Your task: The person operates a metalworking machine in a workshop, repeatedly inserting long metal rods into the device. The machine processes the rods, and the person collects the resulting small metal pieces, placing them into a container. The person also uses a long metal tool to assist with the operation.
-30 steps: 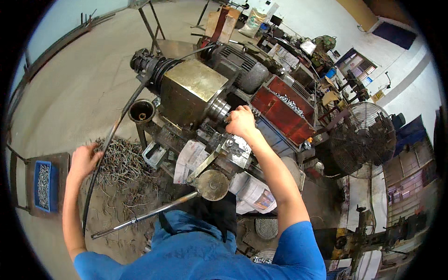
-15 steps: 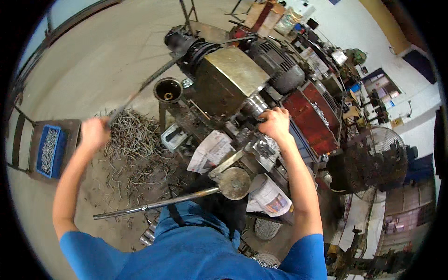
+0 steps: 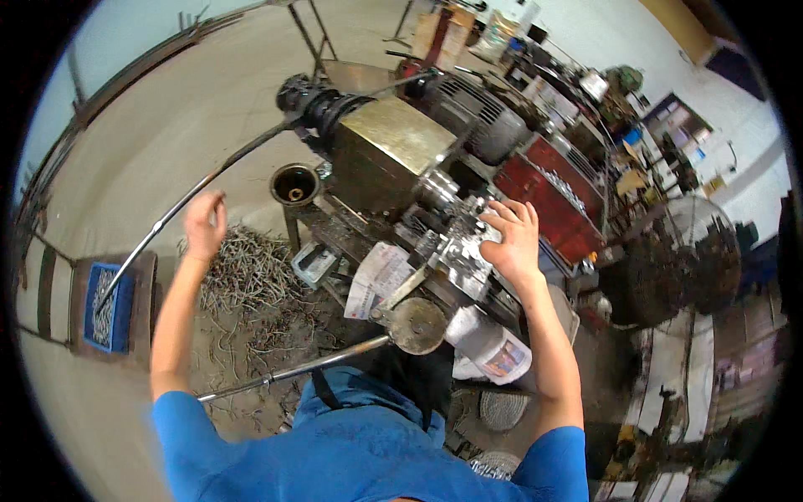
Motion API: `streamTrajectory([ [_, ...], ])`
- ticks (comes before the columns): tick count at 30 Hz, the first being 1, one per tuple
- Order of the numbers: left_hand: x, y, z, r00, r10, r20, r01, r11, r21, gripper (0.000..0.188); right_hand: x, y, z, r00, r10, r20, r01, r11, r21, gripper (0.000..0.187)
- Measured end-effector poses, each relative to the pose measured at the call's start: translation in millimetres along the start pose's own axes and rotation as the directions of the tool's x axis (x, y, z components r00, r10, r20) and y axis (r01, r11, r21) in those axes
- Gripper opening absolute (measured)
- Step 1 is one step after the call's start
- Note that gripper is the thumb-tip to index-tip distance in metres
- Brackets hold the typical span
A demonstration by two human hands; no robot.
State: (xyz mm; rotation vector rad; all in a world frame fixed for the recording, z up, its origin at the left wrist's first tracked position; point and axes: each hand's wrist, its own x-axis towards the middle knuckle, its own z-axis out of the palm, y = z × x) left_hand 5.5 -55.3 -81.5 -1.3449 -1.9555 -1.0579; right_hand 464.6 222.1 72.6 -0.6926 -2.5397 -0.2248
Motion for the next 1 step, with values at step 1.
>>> streamTrajectory([
  [1, 6.2, 5.8, 10.8, 1.000, 0.018, 0.009, -0.018, 1.000, -0.023, 0.030, -15.2, 8.9, -10.2, 1.000, 0.024, 0.011, -0.023, 1.000, -0.004, 0.039],
])
